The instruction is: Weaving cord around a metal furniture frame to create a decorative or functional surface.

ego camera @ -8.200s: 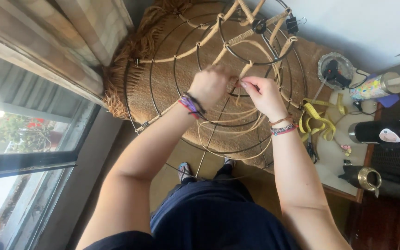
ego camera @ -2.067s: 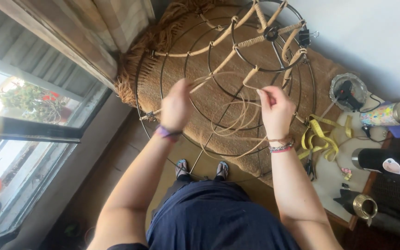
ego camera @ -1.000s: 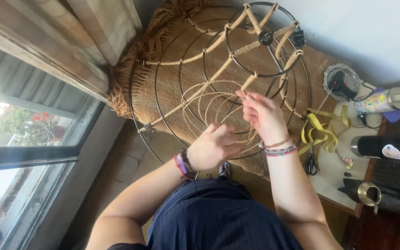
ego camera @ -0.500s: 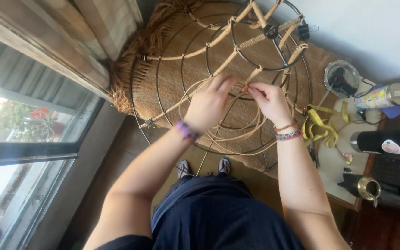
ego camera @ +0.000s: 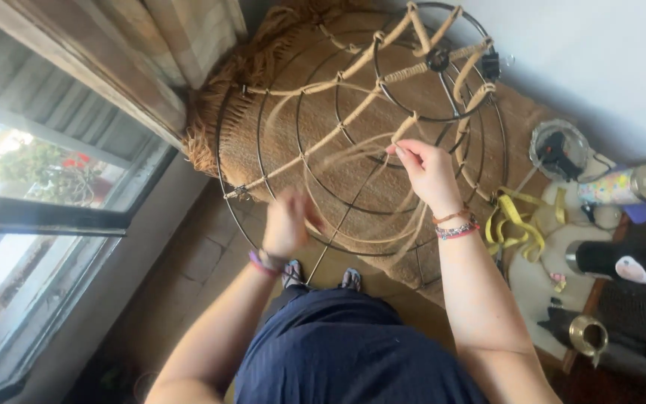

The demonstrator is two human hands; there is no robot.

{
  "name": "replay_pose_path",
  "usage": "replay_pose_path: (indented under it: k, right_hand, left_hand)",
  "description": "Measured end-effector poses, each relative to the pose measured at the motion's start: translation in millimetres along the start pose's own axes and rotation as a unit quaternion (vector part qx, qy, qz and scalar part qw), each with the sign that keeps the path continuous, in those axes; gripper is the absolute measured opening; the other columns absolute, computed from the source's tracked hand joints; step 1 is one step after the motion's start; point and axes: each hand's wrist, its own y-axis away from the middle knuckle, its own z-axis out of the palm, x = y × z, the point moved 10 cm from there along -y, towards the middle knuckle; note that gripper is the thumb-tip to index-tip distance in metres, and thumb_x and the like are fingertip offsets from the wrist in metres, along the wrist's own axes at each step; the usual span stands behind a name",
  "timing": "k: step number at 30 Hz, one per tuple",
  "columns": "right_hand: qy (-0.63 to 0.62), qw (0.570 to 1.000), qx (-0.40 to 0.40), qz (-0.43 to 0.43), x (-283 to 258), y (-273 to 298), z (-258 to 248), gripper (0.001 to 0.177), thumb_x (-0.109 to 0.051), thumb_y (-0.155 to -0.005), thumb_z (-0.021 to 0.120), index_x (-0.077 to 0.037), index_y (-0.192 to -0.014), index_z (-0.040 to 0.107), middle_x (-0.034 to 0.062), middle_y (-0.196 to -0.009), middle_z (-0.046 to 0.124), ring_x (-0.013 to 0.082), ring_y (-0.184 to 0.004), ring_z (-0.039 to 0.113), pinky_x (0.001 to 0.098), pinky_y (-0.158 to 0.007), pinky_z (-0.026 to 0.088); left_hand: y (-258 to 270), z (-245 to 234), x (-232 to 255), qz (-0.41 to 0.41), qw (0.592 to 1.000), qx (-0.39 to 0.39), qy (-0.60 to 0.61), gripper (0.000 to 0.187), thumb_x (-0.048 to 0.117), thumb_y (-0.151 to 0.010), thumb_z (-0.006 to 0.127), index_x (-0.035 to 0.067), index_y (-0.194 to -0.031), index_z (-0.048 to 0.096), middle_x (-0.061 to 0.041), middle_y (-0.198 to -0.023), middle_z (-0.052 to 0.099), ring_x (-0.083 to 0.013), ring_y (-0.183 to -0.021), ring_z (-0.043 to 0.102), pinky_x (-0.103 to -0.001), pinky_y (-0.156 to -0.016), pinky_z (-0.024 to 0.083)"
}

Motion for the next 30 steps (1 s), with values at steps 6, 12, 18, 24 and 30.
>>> replay_pose_path:
  k: [6,12,18,24,30]
  right_hand:
    - [0.018,0.999,-0.024,-0.017,-6,0,-7,0.016,-0.014,-0.103,0.066,-0.008,-0.111,0.078,0.0117,-0.096,0.078,0.0307,-0.098,0.073,0.0414,-0.078,0.057]
    - [0.054,0.998,-0.016,-0.035,-2,-4,-4,0.015,-0.016,-0.103,0.068,-0.01,-0.112,0.079,0.0116,-0.097,0.077,0.0327,-0.097,0.072,0.0427,-0.077,0.058]
    - [0.055,0.998,-0.012,-0.018,3,-3,-5,0.015,-0.019,-0.102,0.069,-0.012,-0.11,0.08,0.0118,-0.096,0.077,0.0326,-0.097,0.073,0.0436,-0.077,0.059]
    - [0.008,1.0,-0.002,-0.014,-4,1,-7,0.017,-0.016,-0.102,0.067,-0.006,-0.109,0.078,0.0143,-0.095,0.077,0.0345,-0.097,0.072,0.0433,-0.077,0.058]
    - [0.036,0.998,0.028,-0.041,-9,9,-7,0.014,-0.018,-0.104,0.068,-0.009,-0.11,0.078,0.0103,-0.095,0.078,0.0312,-0.096,0.074,0.0395,-0.076,0.058]
  left_hand:
    - [43,-59,46,-0.085,0.966,0.134,-0.204,0.092,0.052,-0.08,0.077,-0.005,-0.143,0.043,-0.032,-0.139,0.057,-0.0426,-0.107,0.069,-0.053,-0.082,0.057]
    - [-50,-30,135,0.178,0.945,0.187,-0.203,0.061,0.014,-0.08,0.067,0.009,-0.139,0.055,-0.009,-0.14,0.052,-0.0327,-0.096,0.073,-0.041,-0.077,0.065]
    - [-91,-16,89,0.146,0.957,0.21,-0.141,0.017,0.015,-0.091,0.054,0.019,-0.105,0.064,0.004,-0.092,0.065,-0.0293,-0.072,0.076,-0.042,-0.059,0.061]
    - [33,-2,-87,-0.159,0.953,0.123,0.228,0.031,0.025,-0.105,0.048,0.011,-0.088,0.07,-0.006,-0.059,0.07,-0.0235,-0.044,0.065,-0.035,-0.047,0.053]
    - [29,-33,-32,0.019,0.98,0.131,-0.151,0.064,0.021,-0.082,0.074,0.003,-0.139,0.051,-0.021,-0.108,0.067,-0.0412,-0.082,0.073,-0.053,-0.066,0.06]
